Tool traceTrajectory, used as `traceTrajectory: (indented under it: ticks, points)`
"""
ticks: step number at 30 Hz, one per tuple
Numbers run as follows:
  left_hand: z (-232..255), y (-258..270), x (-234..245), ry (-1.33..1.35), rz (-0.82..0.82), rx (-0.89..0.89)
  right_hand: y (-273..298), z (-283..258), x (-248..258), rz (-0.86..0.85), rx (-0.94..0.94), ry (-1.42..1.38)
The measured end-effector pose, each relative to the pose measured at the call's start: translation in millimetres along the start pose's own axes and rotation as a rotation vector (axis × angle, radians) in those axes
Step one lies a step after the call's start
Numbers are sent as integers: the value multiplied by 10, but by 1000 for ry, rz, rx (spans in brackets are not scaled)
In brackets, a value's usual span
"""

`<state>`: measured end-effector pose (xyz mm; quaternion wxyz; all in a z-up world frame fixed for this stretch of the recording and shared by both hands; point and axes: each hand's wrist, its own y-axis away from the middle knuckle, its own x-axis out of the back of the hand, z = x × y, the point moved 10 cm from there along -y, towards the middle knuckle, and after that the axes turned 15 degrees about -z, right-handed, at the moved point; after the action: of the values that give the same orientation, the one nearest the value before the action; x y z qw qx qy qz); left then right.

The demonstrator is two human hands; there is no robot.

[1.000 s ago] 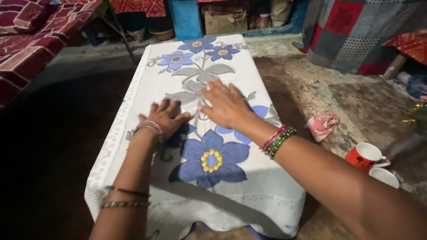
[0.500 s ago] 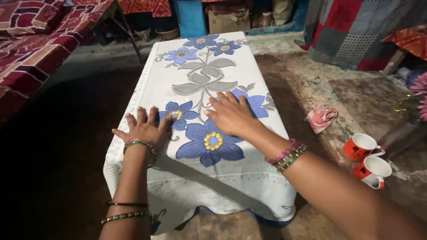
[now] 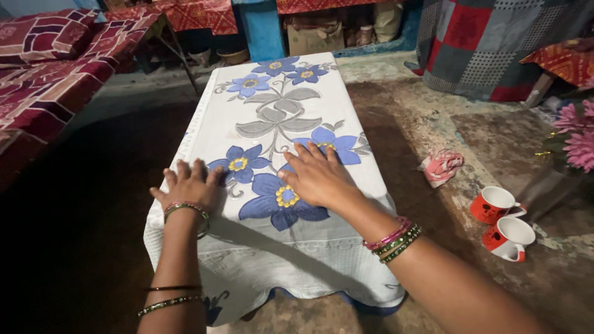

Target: The person wipes a small wicker table with a cloth, then unfolds a white floral tablecloth and spreads it over the table surface. They smooth the cloth repeatedly to remove wrinkles and ensure it lies flat.

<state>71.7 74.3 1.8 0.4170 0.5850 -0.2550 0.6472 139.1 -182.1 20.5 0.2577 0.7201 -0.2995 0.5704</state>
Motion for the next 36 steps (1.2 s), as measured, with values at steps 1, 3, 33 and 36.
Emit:
traceTrajectory:
  ticks: [1,3,33,36]
  points:
    - [-107,-8,13,39,42,17,-3,-12,-15,2,2,7]
    - [-270,-18,93,113,138,54,4,24,-40,-23,-4,6]
    - [-1326,-443,40,535,168,433,-670,-832,-389,-141,174,42]
    - [-1383,-494,-10,546,110,452,-685,-843,-398,-148,177,38]
